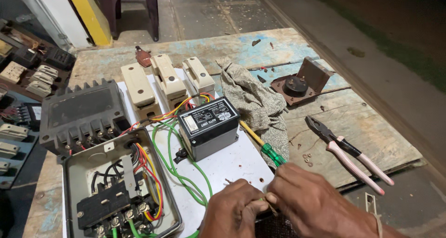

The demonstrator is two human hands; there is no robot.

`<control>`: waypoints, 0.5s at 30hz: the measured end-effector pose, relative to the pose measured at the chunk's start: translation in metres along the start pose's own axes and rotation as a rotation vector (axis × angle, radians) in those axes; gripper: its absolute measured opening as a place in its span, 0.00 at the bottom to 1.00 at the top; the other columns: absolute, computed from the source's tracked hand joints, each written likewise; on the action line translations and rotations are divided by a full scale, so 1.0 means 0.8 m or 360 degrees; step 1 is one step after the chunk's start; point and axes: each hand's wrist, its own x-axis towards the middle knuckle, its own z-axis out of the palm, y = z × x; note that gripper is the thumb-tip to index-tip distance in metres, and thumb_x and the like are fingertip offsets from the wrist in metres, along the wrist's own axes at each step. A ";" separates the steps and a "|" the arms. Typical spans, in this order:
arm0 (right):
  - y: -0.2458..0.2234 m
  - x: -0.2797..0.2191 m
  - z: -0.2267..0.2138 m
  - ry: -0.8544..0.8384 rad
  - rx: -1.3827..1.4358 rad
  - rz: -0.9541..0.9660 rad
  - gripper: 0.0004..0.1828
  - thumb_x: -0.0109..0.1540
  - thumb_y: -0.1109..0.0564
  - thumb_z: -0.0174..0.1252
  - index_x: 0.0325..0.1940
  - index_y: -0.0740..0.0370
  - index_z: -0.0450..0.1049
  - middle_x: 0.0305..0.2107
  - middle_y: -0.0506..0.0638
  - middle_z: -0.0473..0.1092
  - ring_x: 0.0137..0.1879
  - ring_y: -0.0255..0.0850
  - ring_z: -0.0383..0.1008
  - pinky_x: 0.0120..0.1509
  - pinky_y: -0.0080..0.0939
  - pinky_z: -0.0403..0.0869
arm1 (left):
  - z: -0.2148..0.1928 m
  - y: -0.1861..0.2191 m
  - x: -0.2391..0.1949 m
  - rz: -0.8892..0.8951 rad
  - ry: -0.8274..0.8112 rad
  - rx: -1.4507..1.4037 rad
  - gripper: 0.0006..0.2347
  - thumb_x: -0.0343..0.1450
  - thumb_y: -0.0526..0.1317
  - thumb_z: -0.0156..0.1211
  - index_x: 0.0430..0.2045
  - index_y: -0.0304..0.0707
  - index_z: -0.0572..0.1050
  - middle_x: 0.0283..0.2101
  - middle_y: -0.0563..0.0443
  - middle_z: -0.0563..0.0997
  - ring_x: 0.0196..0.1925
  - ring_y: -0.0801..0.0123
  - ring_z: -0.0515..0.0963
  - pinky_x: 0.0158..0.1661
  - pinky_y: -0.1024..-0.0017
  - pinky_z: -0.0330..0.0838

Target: The person connects wires within an electrical panel. They use a screwdriver to loosen terminals and pliers to strip insulation from a green wire before securing the wire ends into a terminal block.

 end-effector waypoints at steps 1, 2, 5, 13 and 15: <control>0.004 -0.003 0.004 -0.0212 0.0411 0.0536 0.12 0.65 0.53 0.55 0.33 0.64 0.71 0.23 0.48 0.63 0.30 0.40 0.66 0.33 0.42 0.67 | -0.001 0.000 0.000 -0.0013 -0.0022 0.0037 0.04 0.66 0.29 0.62 0.30 0.32 0.82 0.25 0.45 0.78 0.30 0.63 0.81 0.36 0.68 0.75; 0.011 -0.007 0.008 -0.0429 0.0825 0.1076 0.17 0.66 0.49 0.54 0.31 0.65 0.71 0.20 0.47 0.61 0.27 0.39 0.63 0.30 0.43 0.64 | -0.001 0.001 -0.001 -0.0031 -0.0049 0.0070 0.03 0.67 0.30 0.62 0.30 0.32 0.82 0.25 0.45 0.77 0.30 0.62 0.80 0.36 0.67 0.74; 0.027 -0.025 0.026 -0.0537 0.1663 0.1626 0.23 0.68 0.45 0.50 0.28 0.65 0.70 0.16 0.45 0.61 0.21 0.37 0.60 0.25 0.42 0.62 | 0.000 0.002 -0.003 -0.0014 -0.0071 0.0060 0.03 0.68 0.32 0.64 0.31 0.33 0.82 0.26 0.46 0.78 0.32 0.61 0.81 0.36 0.65 0.74; 0.015 -0.015 -0.017 -0.0140 0.0463 0.0173 0.13 0.68 0.56 0.49 0.47 0.66 0.75 0.37 0.53 0.74 0.41 0.43 0.77 0.44 0.43 0.75 | -0.005 0.007 -0.002 0.0014 -0.0079 0.0117 0.06 0.69 0.39 0.64 0.29 0.35 0.83 0.25 0.45 0.77 0.32 0.57 0.81 0.37 0.64 0.71; 0.008 -0.007 -0.024 -0.0144 0.0241 -0.0036 0.14 0.62 0.63 0.55 0.52 0.67 0.74 0.42 0.57 0.74 0.47 0.47 0.78 0.49 0.44 0.77 | -0.006 0.009 0.000 0.0034 -0.0076 0.0104 0.06 0.68 0.39 0.64 0.28 0.35 0.82 0.26 0.46 0.79 0.34 0.58 0.82 0.38 0.64 0.72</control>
